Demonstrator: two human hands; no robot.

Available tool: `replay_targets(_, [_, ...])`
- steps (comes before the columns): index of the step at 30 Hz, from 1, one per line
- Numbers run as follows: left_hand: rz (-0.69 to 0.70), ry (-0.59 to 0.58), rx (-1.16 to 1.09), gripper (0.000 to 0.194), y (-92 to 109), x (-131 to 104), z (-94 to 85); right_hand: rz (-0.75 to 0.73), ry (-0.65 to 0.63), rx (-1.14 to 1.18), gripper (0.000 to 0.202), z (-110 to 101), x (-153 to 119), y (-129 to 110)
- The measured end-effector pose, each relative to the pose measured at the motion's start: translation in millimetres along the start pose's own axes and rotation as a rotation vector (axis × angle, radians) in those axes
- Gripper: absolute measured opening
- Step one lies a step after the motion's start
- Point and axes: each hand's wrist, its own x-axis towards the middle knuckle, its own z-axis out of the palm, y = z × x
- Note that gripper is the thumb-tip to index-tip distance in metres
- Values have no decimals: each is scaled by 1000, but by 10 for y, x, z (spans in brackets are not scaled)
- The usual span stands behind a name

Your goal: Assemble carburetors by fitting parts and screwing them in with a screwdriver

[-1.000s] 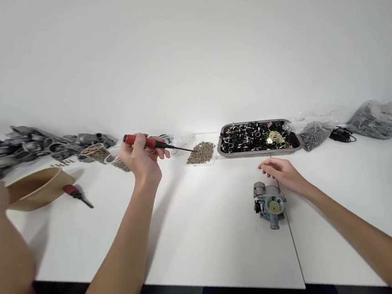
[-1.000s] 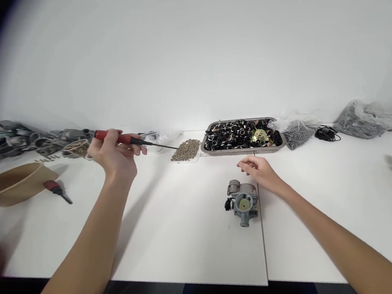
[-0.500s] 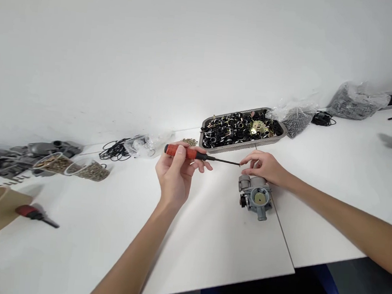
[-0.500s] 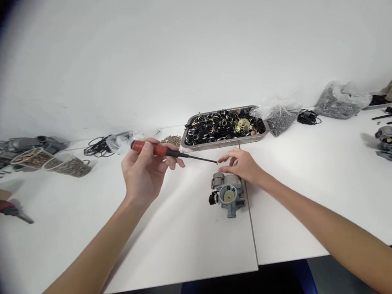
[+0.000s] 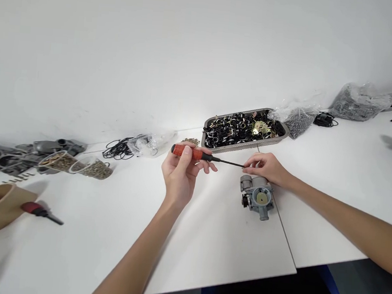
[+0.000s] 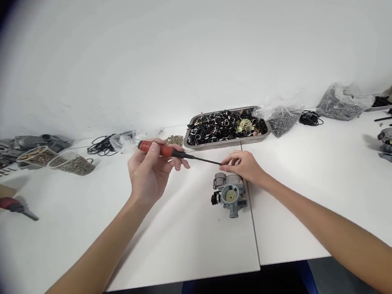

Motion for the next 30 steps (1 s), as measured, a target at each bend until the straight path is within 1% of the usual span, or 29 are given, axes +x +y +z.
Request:
replay_targets(7, [-16,-9,24,28,-16,-5,-15,16,-17,-21,26,-10,-12,-56])
replay_targets(10, [-20,-30,26,31,14,19,3,15,-39,10,26,-38,-8,-91])
replay_targets(14, [13,-158,25,30,183,151,112,19,-96,206,26,-111,-14,-171])
replay_targets(16, [56,-236,26,27,315,248,210,20,-117,310,27,-159,-18,-211])
replay_targets(18, [90,-313,36,25,455,342,323,16,-145,357,27,-219,-18,-242])
replay_targets(20, [89,-388,42,23,580,420,430,-10,-219,338,27,-294,-15,-268])
replay_targets(21, [89,-431,37,23,633,450,473,-37,-285,316,30,-335,-16,-283])
replay_targets(22, [93,-471,31,22,678,473,507,-73,-369,288,37,-375,-19,-303])
replay_targets(24, [131,-526,26,21,744,494,545,-136,-568,200,64,-438,-43,-358])
replay_targets(25, [154,-541,37,21,767,490,548,-145,-661,142,77,-454,-64,-392])
replay_targets(26, [172,-543,59,21,785,478,544,-138,-735,80,84,-456,-90,-428])
replay_targets(27, [183,-530,86,21,799,458,534,-121,-784,21,87,-444,-118,-463])
replay_targets(28, [190,-523,111,21,810,431,520,-105,-807,-25,84,-420,-146,-493])
replay_targets(30, [192,-527,142,20,823,369,496,-98,-802,-71,74,-354,-193,-532])
